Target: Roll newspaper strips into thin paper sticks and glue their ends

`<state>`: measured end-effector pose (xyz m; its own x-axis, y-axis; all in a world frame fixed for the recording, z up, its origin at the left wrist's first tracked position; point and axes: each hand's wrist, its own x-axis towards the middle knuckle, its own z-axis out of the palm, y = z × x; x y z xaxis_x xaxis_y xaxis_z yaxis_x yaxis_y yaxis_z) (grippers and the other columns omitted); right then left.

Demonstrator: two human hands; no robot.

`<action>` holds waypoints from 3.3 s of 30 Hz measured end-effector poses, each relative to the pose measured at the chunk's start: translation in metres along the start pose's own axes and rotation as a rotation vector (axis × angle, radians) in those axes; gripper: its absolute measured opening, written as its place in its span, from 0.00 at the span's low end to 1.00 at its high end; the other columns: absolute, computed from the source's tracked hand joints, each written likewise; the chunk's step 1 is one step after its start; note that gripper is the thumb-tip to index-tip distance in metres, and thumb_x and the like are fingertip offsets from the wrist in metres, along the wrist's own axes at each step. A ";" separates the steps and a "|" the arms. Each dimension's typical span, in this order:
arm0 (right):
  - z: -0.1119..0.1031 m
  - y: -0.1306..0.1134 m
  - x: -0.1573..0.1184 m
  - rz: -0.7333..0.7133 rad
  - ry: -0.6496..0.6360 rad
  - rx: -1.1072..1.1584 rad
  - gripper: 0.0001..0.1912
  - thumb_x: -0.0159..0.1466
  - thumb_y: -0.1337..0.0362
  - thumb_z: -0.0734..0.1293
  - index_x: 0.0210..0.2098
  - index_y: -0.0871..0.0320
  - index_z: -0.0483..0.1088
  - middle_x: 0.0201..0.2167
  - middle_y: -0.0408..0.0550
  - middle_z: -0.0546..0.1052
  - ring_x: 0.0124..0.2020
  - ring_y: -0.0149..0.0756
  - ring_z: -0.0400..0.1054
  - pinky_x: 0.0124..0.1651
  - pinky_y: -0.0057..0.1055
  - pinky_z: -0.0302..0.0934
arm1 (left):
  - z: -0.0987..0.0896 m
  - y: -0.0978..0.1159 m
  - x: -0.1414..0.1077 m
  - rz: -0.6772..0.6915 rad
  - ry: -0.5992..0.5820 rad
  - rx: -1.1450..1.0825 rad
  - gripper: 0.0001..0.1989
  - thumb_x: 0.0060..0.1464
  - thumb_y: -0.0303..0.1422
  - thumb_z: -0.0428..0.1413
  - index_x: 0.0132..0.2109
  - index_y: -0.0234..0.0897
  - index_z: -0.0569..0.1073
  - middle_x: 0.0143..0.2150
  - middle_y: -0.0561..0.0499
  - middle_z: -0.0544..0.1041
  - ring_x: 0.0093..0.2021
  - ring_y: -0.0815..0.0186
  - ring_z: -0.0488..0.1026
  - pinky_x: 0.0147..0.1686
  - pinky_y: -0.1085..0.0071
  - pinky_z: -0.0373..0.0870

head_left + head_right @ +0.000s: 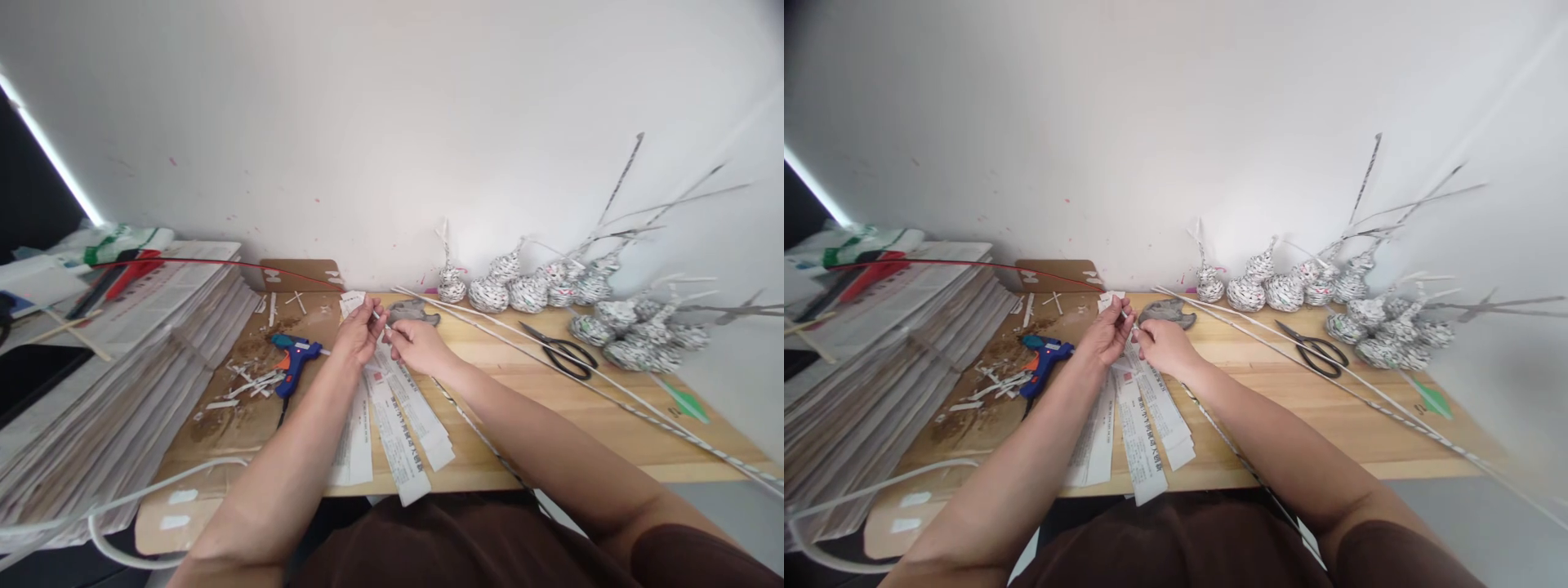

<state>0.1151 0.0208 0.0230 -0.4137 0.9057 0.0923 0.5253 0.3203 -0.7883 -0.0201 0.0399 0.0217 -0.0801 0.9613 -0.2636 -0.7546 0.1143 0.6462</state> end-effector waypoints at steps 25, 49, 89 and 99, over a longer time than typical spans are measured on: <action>-0.040 0.014 -0.118 0.315 -0.117 0.350 0.18 0.63 0.50 0.62 0.33 0.59 0.71 0.18 0.40 0.65 0.19 0.26 0.58 0.23 0.25 0.51 | 0.000 0.009 0.000 -0.004 0.039 -0.093 0.11 0.59 0.34 0.53 0.34 0.29 0.73 0.21 0.54 0.71 0.23 0.75 0.73 0.21 0.86 0.71; -0.030 0.012 -0.121 0.372 -0.196 0.384 0.15 0.65 0.55 0.59 0.31 0.60 0.68 0.16 0.38 0.65 0.17 0.25 0.59 0.24 0.24 0.58 | -0.001 0.011 0.001 -0.004 0.050 -0.092 0.11 0.60 0.31 0.51 0.34 0.28 0.73 0.21 0.54 0.72 0.22 0.74 0.73 0.18 0.85 0.70; -0.022 0.008 -0.085 0.368 -0.243 0.596 0.20 0.64 0.46 0.58 0.37 0.57 0.64 0.17 0.36 0.61 0.17 0.28 0.58 0.21 0.25 0.49 | -0.004 0.006 0.001 0.010 -0.086 -0.069 0.08 0.59 0.28 0.53 0.35 0.28 0.75 0.27 0.50 0.74 0.27 0.73 0.76 0.26 0.83 0.75; -0.041 0.005 -0.105 0.327 -0.341 0.700 0.21 0.65 0.45 0.56 0.33 0.57 0.62 0.15 0.34 0.56 0.15 0.27 0.52 0.20 0.25 0.49 | 0.012 0.007 -0.039 -0.019 -0.186 -0.016 0.07 0.57 0.27 0.55 0.37 0.27 0.76 0.29 0.46 0.77 0.30 0.69 0.78 0.29 0.81 0.76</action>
<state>0.1919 -0.0609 0.0341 -0.5818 0.7537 -0.3057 0.1216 -0.2910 -0.9490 -0.0143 0.0062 0.0450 0.0547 0.9890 -0.1374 -0.7654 0.1299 0.6303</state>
